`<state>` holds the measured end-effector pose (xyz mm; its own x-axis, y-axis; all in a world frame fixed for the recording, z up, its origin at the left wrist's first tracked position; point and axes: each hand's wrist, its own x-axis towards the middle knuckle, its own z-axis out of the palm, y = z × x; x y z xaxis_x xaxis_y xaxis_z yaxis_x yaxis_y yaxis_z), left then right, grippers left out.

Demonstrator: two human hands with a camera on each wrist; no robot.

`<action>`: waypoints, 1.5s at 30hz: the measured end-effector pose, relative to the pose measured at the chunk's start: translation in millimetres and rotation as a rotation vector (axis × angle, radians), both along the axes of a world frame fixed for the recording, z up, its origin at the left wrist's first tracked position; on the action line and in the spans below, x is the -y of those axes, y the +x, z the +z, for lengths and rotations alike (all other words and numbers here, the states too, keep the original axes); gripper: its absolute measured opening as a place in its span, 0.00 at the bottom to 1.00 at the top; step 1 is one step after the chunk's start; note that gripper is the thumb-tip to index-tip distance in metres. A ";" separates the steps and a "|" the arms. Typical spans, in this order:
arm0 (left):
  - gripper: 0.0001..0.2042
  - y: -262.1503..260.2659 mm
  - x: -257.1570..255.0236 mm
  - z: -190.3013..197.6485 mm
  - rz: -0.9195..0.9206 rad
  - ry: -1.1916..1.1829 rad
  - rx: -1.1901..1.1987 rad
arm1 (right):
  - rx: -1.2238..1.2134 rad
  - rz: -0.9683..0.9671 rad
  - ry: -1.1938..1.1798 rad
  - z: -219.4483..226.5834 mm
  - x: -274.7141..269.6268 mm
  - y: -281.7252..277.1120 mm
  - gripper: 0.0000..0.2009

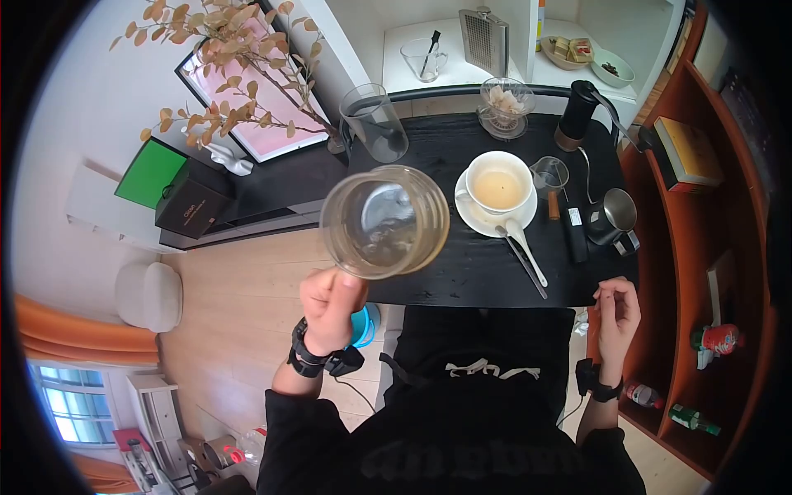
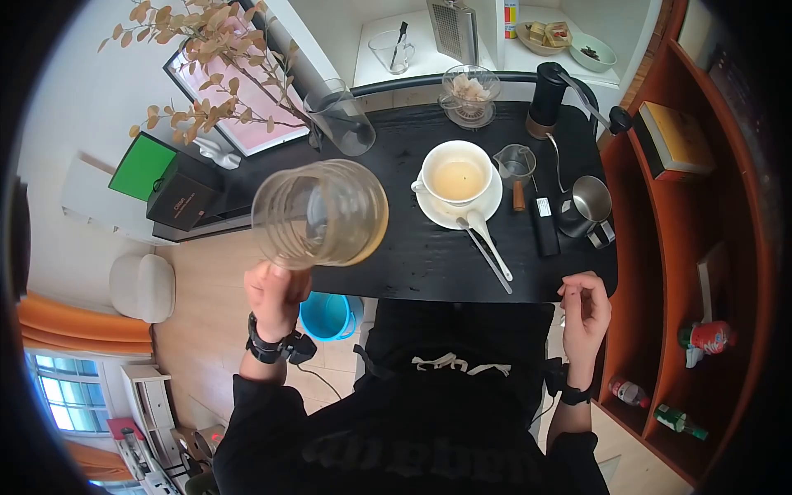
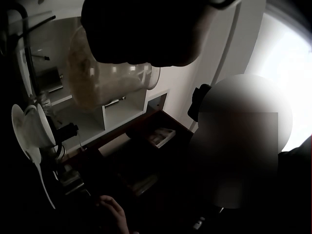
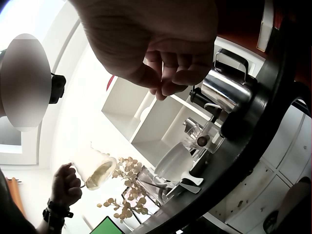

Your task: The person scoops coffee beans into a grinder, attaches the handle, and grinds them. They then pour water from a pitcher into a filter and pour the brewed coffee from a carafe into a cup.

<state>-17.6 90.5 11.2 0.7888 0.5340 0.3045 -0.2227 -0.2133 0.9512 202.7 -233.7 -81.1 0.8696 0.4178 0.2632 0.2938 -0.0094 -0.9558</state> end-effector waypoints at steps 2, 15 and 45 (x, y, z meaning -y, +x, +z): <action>0.24 2.0 -1.7 13.8 -0.170 -0.451 0.079 | 0.012 0.003 -0.004 -0.1 -0.8 0.2 0.04; 0.21 1.3 -2.1 14.1 0.047 0.218 -0.220 | 0.048 0.005 -0.005 0.7 0.2 1.2 0.05; 0.23 21.2 -42.9 -18.5 -0.021 -0.227 -0.367 | -0.603 0.153 0.198 12.7 -22.5 -3.8 0.08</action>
<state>3.6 133.4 -7.3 0.8342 0.5379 -0.1218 0.1370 0.0118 0.9905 199.0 -211.2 -68.3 0.8234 0.5420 -0.1677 -0.3108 0.1836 -0.9326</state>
